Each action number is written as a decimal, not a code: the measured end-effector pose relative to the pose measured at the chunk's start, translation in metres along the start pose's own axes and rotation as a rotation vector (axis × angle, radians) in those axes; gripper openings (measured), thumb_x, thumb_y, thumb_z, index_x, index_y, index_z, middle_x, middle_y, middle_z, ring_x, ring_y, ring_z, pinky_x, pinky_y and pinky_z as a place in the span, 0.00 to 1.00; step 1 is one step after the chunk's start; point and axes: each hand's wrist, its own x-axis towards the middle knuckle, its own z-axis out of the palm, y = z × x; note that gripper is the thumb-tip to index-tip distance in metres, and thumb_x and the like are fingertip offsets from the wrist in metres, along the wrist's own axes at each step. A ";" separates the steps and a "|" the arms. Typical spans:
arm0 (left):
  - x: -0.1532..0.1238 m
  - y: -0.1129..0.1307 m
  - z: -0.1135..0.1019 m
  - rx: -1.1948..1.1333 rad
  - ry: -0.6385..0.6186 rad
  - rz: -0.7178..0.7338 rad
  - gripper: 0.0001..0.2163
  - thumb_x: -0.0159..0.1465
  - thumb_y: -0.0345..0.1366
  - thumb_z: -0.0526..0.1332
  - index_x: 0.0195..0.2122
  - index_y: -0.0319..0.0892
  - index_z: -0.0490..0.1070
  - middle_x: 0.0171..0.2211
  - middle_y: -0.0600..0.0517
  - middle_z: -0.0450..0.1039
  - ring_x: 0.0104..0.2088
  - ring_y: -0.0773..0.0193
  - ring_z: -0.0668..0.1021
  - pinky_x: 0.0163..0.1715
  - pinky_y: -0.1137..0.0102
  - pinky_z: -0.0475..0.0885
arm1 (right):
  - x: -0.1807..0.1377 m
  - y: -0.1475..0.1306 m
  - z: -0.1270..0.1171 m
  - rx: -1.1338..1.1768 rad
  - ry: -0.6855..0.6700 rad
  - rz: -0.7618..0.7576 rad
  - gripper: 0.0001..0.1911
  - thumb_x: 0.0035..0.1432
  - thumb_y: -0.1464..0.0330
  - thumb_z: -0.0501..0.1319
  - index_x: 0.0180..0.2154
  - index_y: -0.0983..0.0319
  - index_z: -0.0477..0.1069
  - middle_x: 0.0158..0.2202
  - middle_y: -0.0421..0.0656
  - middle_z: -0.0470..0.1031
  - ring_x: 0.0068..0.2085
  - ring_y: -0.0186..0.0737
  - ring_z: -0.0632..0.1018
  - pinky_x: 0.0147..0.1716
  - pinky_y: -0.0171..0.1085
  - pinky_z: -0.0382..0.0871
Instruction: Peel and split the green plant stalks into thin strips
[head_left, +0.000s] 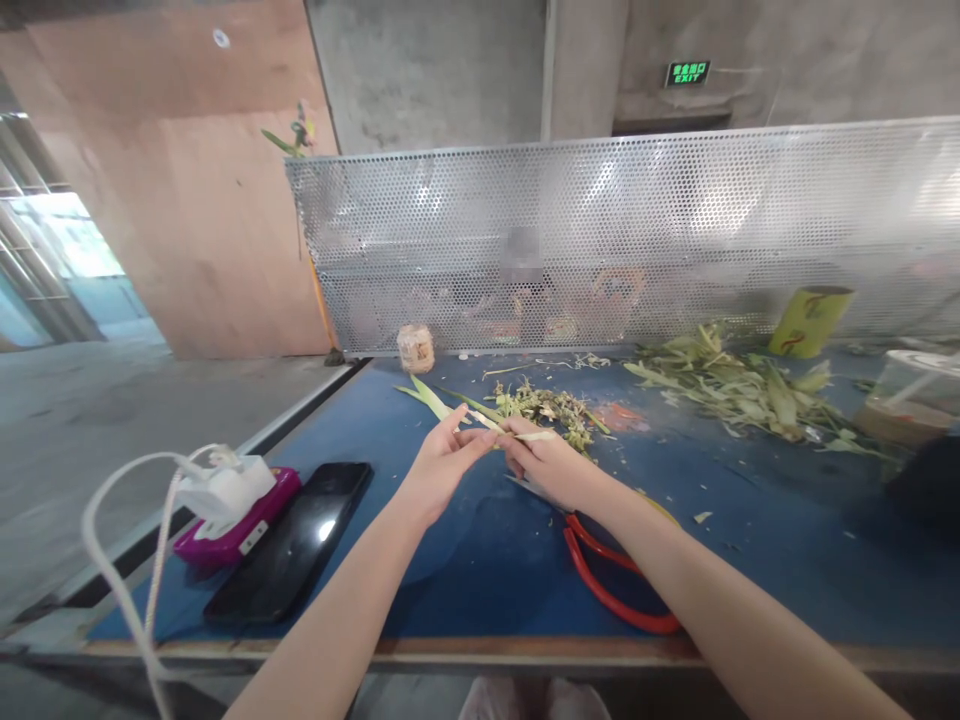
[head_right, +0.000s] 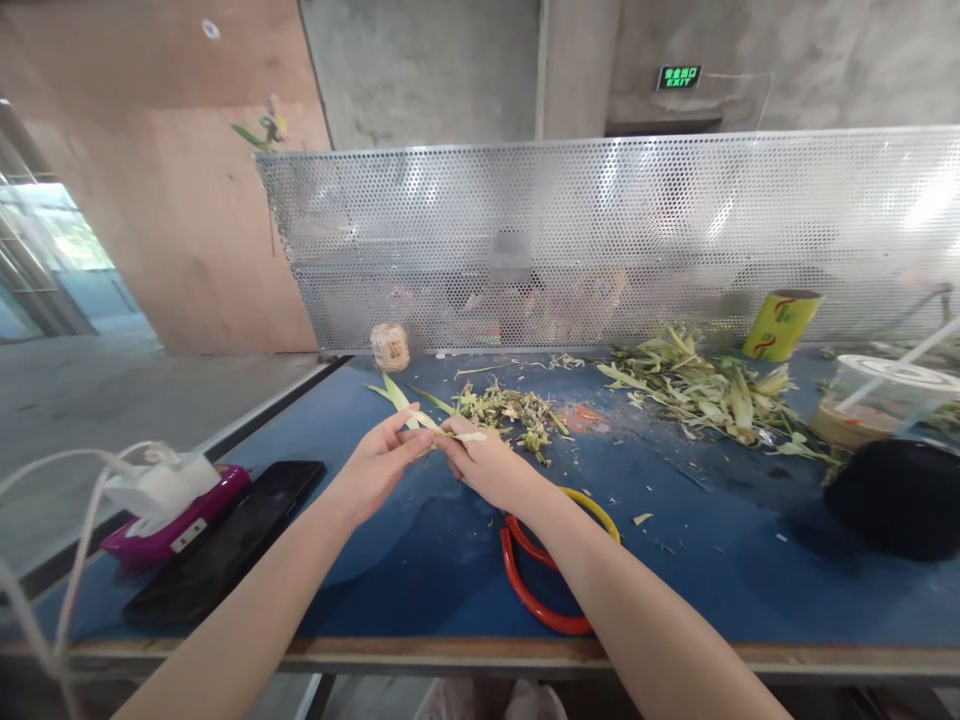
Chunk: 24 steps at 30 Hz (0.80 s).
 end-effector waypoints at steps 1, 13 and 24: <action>0.000 0.000 -0.001 0.037 0.009 0.025 0.38 0.48 0.36 0.65 0.58 0.36 0.47 0.27 0.53 0.73 0.29 0.69 0.73 0.33 0.73 0.64 | 0.000 0.000 0.000 0.005 0.013 0.000 0.08 0.60 0.64 0.45 0.34 0.60 0.60 0.18 0.34 0.60 0.22 0.32 0.65 0.27 0.32 0.58; 0.004 -0.005 -0.006 0.270 0.104 0.163 0.39 0.49 0.40 0.64 0.58 0.36 0.46 0.25 0.54 0.71 0.26 0.69 0.70 0.29 0.72 0.63 | 0.000 -0.004 0.004 0.038 0.019 0.033 0.08 0.60 0.65 0.44 0.31 0.60 0.57 0.17 0.33 0.59 0.21 0.31 0.63 0.27 0.33 0.58; 0.003 -0.004 0.000 -0.161 0.046 0.007 0.47 0.48 0.27 0.65 0.60 0.30 0.30 0.23 0.54 0.74 0.27 0.70 0.74 0.38 0.71 0.65 | 0.000 0.000 0.011 0.297 -0.041 0.079 0.14 0.59 0.58 0.42 0.27 0.60 0.52 0.17 0.34 0.59 0.19 0.30 0.61 0.21 0.32 0.57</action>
